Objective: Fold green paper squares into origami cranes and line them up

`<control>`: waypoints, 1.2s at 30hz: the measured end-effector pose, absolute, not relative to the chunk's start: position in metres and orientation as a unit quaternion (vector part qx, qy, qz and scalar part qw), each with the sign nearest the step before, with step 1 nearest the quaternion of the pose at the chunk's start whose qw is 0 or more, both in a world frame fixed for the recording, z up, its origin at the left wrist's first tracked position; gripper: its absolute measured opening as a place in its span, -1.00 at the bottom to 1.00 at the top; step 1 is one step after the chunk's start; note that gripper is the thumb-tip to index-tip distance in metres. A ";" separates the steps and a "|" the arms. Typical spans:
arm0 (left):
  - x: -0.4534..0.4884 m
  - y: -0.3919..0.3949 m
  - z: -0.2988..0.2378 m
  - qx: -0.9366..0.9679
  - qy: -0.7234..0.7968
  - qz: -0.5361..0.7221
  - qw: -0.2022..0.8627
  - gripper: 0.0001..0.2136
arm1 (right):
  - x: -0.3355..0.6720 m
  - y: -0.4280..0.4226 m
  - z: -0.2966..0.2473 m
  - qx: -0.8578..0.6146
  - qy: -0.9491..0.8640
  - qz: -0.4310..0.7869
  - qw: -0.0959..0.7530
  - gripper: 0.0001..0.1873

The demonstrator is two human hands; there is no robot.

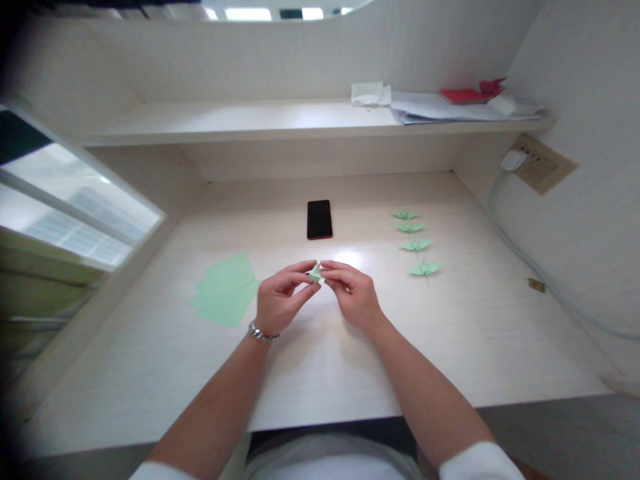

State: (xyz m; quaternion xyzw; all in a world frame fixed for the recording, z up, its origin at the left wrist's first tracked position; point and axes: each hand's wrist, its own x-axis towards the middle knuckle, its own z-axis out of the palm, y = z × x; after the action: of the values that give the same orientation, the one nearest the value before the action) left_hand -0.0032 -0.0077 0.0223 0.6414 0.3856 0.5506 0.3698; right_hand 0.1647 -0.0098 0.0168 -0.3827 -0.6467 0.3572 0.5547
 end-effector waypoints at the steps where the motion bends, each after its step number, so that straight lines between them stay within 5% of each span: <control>1: -0.004 -0.007 0.021 0.647 0.382 0.552 0.362 -0.91 | 0.165 -0.009 0.016 -0.379 -0.648 0.355 0.558 -0.81; 36: -0.006 -0.006 0.016 0.674 0.379 0.548 0.321 -0.89 | 0.167 -0.007 0.010 -0.351 -0.657 0.367 0.557 -0.81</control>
State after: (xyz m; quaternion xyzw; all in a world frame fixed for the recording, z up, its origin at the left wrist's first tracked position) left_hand -0.0058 -0.0064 0.0164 0.6736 0.3786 0.5475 0.3211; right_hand 0.1666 -0.0067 0.0096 -0.3513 -0.6568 0.3675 0.5569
